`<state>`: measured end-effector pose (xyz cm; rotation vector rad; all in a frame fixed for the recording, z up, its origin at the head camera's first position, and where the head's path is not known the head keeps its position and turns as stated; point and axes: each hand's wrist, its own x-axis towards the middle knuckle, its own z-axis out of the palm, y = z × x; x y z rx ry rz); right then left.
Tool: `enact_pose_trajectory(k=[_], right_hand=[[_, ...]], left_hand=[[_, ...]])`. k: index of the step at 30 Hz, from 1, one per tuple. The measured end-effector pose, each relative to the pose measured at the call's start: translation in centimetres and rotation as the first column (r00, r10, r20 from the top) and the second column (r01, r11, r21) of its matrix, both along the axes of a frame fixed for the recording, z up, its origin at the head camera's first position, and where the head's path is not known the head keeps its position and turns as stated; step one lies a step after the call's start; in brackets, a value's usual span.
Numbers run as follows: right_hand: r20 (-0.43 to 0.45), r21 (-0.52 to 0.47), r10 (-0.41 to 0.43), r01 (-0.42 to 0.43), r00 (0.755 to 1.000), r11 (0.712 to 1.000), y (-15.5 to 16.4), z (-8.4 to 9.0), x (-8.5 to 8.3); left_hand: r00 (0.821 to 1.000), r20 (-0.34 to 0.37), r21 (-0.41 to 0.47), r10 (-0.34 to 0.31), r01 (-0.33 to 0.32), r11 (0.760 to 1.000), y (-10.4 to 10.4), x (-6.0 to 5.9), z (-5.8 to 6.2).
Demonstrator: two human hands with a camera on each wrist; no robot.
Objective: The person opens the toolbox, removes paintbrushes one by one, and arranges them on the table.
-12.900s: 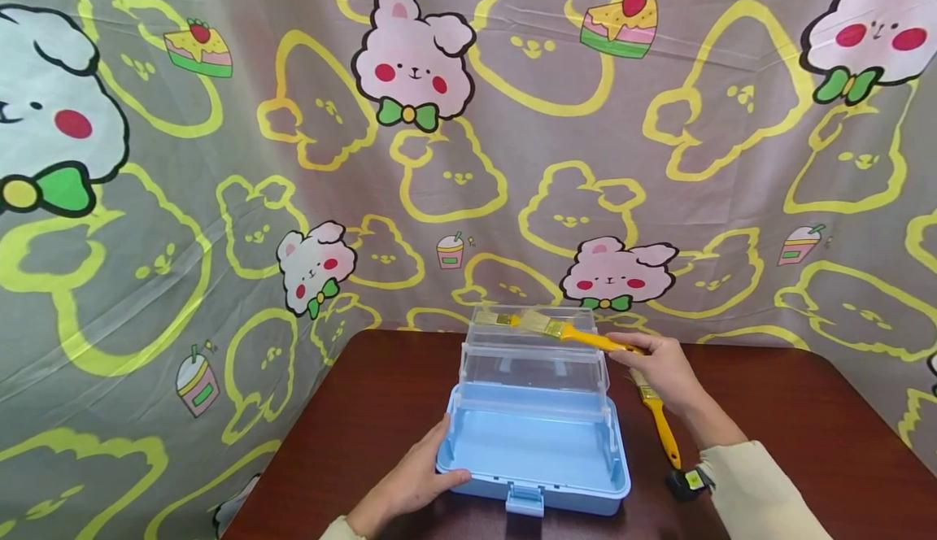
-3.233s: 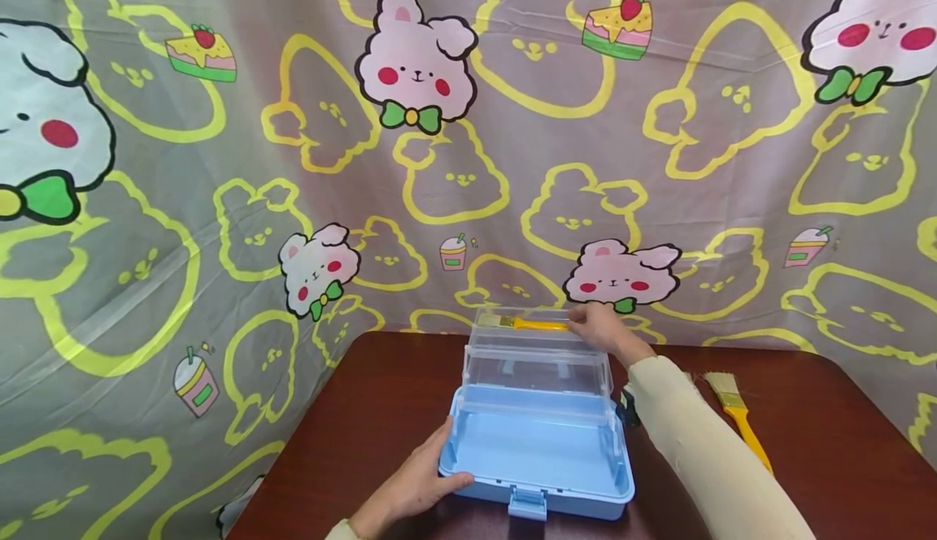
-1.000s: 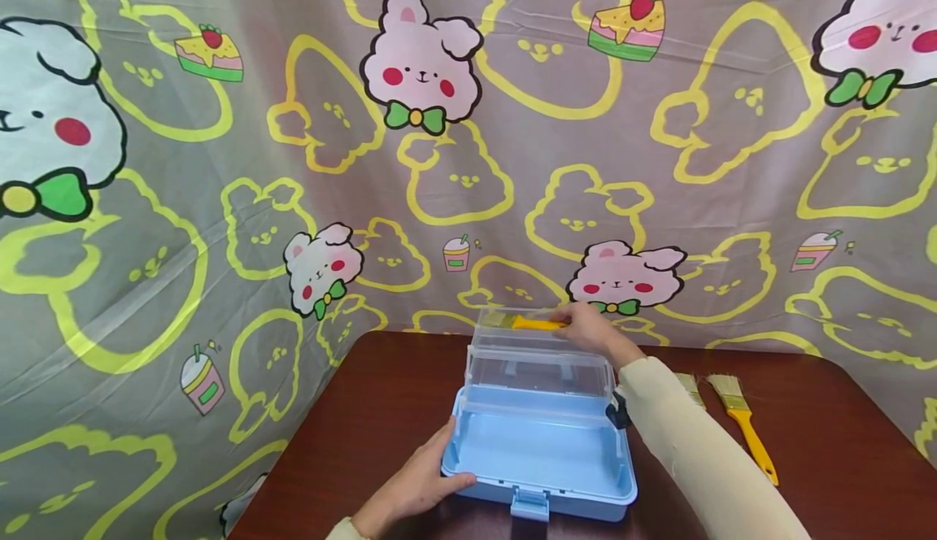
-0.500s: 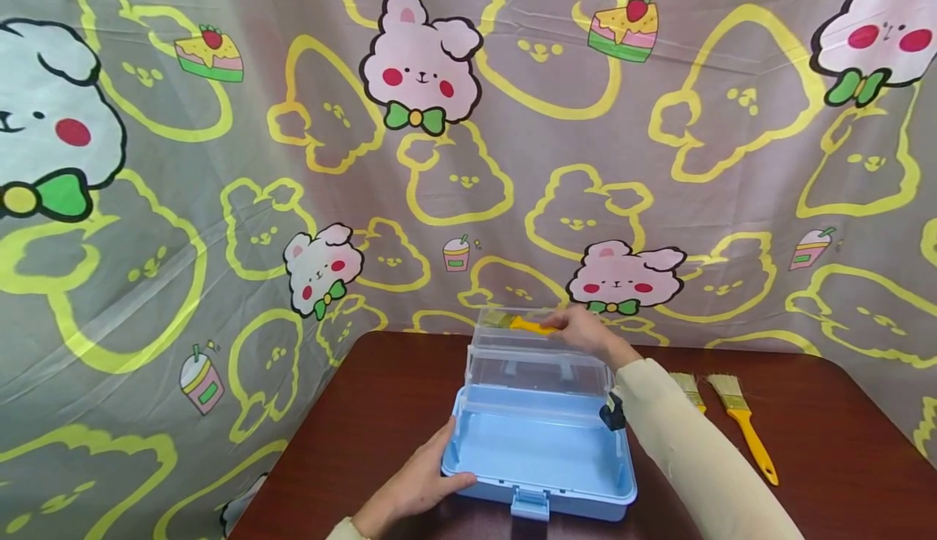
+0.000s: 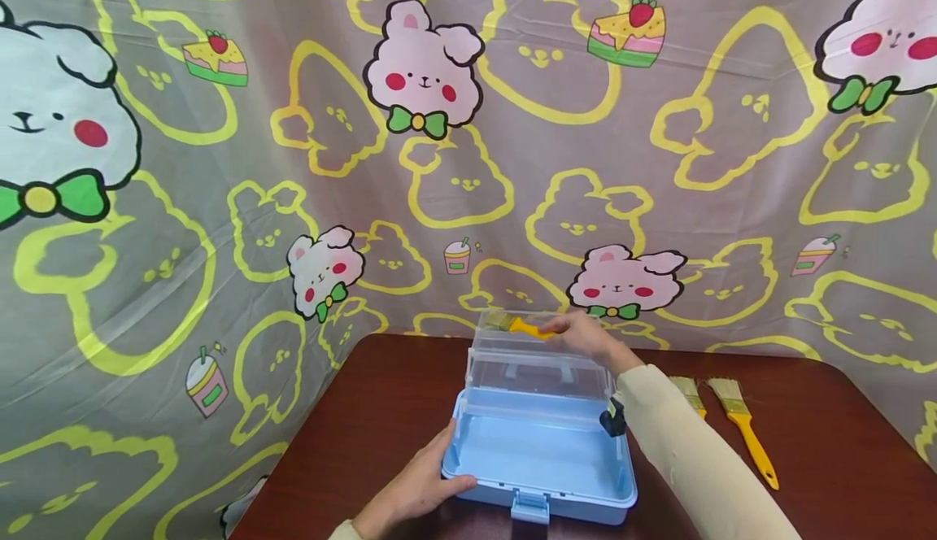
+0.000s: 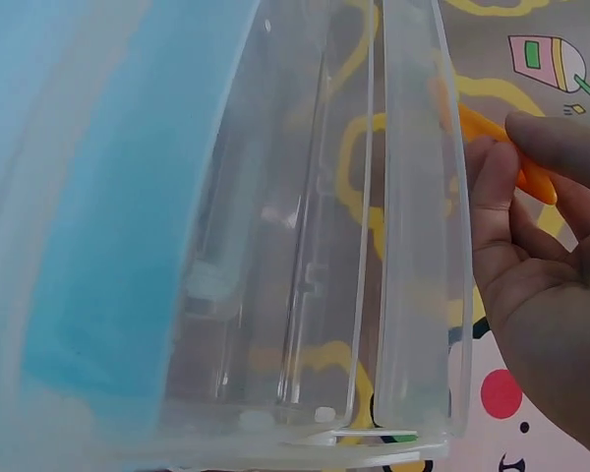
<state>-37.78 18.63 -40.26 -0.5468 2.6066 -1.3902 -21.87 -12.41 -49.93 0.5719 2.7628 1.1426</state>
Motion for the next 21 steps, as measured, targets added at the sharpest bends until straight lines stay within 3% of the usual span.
enact_pose_trajectory(k=[6,14,21], right_hand=[[-0.01,-0.009,-0.02,0.02,1.0,1.0,0.2,-0.1,0.8],[0.011,-0.081,-0.039,0.04,0.999,0.996,1.2,0.2,1.1],[-0.008,-0.091,-0.085,0.084,0.996,0.992,2.4,0.4,2.1]], left_hand=[[1.0,0.029,0.002,0.001,-0.001,1.0,0.2,0.0,0.0],[1.0,-0.005,-0.016,0.009,-0.01,1.0,0.1,-0.1,-0.1],[1.0,0.005,-0.01,0.014,-0.014,1.0,0.1,-0.1,0.0]])
